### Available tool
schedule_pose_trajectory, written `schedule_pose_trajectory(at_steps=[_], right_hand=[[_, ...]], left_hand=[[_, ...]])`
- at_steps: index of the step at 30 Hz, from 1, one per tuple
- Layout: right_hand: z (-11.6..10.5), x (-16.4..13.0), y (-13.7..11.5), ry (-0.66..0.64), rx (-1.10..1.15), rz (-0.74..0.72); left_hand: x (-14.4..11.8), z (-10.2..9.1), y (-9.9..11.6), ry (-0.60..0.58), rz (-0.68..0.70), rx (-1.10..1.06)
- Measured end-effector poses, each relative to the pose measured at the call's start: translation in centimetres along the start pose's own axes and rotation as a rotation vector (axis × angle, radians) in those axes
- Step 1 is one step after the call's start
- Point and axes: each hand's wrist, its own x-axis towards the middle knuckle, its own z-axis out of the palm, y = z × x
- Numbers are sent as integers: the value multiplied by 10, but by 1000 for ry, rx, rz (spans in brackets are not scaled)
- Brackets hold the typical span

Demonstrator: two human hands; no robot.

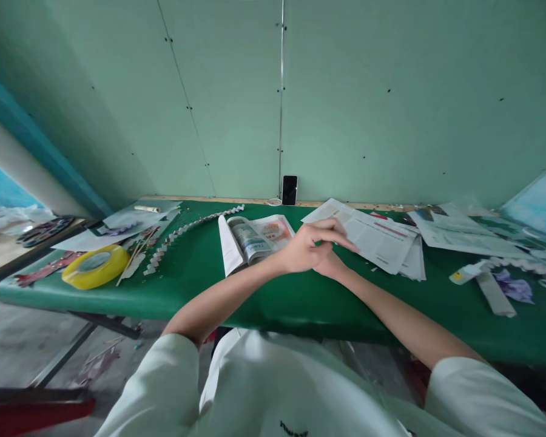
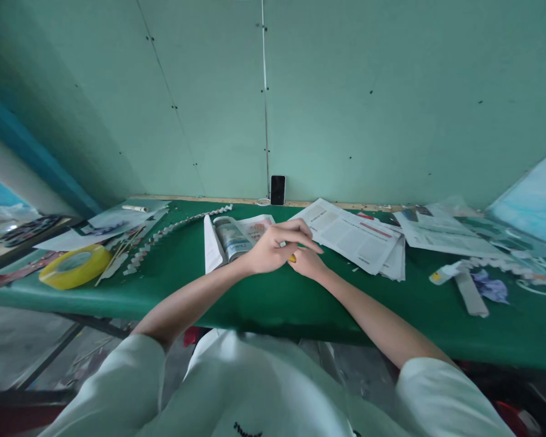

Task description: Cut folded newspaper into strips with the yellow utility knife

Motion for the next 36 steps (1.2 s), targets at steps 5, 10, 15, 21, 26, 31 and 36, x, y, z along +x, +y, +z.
schedule_pose_trajectory(at_steps=[5,10,15,21,26,31,36], right_hand=[[26,-7,32,-228,-23,-3],[40,-15,43,-238,-18,-50],[39,-14,45,-227,-23,-96],[41,-15,44,-211,-41,-94],[42,-16,44,-166,-55,-127],[42,-16,45,-157,-45,-136],[44,-15,46,-177,-58,-162]], left_hand=[[-47,-14,-92,-260,-363,588],[-83,-20,-116,-309,-456,653],[-89,-28,-128,-336,-362,583],[-102,-19,-143,-330,-351,678],[-105,-9,-143,-279,-365,751],[-108,-9,-139,-236,-474,774],[-117,-17,-134,-261,-529,872]])
